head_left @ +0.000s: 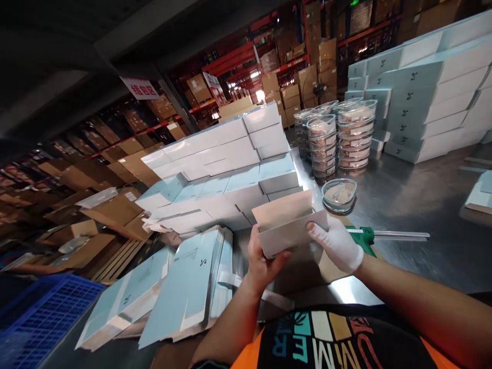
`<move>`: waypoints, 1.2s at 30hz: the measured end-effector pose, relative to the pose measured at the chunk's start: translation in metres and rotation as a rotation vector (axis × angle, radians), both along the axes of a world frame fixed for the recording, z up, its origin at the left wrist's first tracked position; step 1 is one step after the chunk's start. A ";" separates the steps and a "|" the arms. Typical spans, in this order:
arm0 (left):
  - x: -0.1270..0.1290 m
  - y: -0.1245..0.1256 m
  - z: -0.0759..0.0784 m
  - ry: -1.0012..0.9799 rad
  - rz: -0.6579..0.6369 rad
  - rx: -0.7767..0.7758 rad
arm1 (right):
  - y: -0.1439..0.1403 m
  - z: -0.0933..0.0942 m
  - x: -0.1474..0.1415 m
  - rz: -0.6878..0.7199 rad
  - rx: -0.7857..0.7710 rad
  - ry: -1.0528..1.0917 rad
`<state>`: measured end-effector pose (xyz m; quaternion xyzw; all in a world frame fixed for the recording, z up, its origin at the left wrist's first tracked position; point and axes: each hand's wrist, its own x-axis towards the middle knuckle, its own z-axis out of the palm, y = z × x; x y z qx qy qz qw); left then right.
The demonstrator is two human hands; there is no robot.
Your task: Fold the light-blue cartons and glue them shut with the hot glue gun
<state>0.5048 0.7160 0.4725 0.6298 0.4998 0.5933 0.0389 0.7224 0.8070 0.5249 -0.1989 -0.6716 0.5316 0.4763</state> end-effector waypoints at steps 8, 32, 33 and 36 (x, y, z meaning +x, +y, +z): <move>-0.001 -0.011 -0.001 0.152 0.012 0.215 | 0.005 -0.010 -0.016 -0.241 0.126 0.076; 0.004 0.000 0.039 -0.398 0.071 0.002 | 0.017 -0.041 0.097 -0.602 0.100 -0.343; 0.007 0.001 0.040 -0.372 0.069 0.022 | 0.010 -0.030 0.091 -0.516 0.178 -0.320; 0.018 0.003 0.040 -0.303 0.039 0.027 | -0.007 -0.007 0.069 -0.430 0.453 -0.310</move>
